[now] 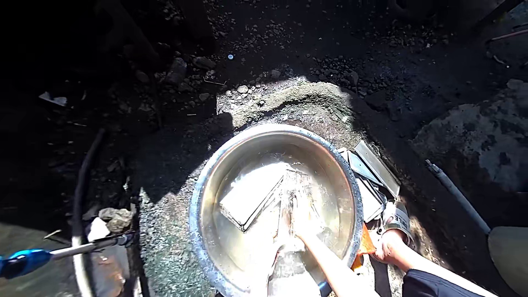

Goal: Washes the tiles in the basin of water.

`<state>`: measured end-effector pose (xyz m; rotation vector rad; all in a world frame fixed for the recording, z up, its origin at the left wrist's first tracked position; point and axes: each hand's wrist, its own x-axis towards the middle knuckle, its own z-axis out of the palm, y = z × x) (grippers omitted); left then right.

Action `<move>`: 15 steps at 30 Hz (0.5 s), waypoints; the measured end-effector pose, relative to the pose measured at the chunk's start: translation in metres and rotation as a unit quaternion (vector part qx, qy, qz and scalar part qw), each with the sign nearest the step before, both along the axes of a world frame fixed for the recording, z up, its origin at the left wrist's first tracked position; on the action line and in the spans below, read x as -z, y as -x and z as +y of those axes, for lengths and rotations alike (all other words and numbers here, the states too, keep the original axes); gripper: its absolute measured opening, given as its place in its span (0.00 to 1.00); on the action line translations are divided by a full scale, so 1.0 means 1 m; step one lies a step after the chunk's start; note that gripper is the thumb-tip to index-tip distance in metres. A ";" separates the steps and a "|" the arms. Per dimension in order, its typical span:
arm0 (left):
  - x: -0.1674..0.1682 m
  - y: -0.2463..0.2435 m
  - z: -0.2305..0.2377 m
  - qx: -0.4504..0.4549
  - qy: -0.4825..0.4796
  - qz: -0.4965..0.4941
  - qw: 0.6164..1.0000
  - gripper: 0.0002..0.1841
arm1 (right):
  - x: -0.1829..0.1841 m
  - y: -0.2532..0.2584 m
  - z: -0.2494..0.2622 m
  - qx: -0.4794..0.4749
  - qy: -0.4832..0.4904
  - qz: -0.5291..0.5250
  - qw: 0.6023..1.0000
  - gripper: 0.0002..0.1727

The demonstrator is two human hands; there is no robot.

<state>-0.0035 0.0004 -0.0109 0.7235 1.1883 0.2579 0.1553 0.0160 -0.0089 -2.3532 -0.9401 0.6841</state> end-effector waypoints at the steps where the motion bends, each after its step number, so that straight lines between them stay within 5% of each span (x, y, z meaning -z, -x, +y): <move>1: 0.004 -0.002 0.000 0.011 -0.027 -0.002 1.000 0.33 | 0.004 0.012 -0.020 -0.003 -0.045 0.007 0.999 0.25; 6: 0.013 -0.023 -0.001 0.068 -0.137 0.096 0.984 0.25 | 0.030 0.022 -0.056 -0.004 -0.194 -0.002 0.981 0.16; 8: 0.030 -0.020 -0.012 0.069 -0.184 0.128 0.972 0.26 | 0.023 0.006 -0.036 0.038 -0.167 -0.003 0.985 0.15; 15: 0.007 -0.017 -0.020 0.082 -0.177 0.139 0.971 0.26 | 0.009 -0.045 0.066 0.199 -0.046 -0.005 0.979 0.21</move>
